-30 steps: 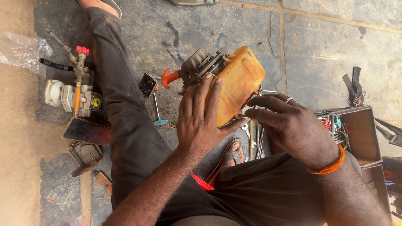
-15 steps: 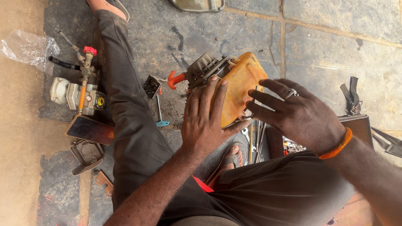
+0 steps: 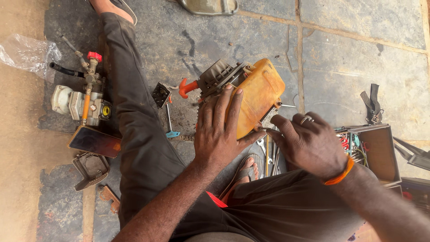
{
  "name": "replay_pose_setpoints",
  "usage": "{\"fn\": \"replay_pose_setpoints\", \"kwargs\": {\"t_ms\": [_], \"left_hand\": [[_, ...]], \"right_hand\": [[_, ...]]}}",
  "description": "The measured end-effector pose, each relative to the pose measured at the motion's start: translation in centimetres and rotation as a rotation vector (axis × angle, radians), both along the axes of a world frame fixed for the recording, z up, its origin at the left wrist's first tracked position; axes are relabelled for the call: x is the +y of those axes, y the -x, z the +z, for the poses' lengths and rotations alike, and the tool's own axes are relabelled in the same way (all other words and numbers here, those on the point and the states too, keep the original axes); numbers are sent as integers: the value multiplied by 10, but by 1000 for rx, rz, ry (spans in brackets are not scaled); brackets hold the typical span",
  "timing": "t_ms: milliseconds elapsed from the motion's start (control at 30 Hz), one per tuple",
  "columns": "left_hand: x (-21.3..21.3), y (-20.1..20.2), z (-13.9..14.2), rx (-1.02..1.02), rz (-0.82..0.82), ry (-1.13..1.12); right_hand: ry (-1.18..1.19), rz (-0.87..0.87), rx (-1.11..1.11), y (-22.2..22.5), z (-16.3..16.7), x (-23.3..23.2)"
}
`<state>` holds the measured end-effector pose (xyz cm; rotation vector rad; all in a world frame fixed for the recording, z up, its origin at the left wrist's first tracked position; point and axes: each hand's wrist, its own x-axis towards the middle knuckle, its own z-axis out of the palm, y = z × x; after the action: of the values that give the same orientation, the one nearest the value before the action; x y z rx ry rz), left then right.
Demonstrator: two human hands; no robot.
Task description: The person uses a screwdriver to loosen and remove screws from the yellow fuel tank of a small engine. They then detach the tank and handle a carburetor assembly, placing it onto the engine block.
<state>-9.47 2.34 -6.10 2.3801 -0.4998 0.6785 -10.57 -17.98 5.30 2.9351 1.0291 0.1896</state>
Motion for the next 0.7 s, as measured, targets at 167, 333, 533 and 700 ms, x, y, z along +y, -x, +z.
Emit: {"fn": "replay_pose_setpoints", "kwargs": {"t_ms": [167,333,533,700], "left_hand": [[0,4,1,13,16,-30],[1,5,3,29,-7,-22],[2,3,0,40,-7,2],[1,3,-3,33,-16,18]], "right_hand": [[-388,-600,323,30,-12,50],[-633,-861,677,31,3,54],[-857,-616,661,29,-10,35],[-1193,-598,826,23,-23,13]]}}
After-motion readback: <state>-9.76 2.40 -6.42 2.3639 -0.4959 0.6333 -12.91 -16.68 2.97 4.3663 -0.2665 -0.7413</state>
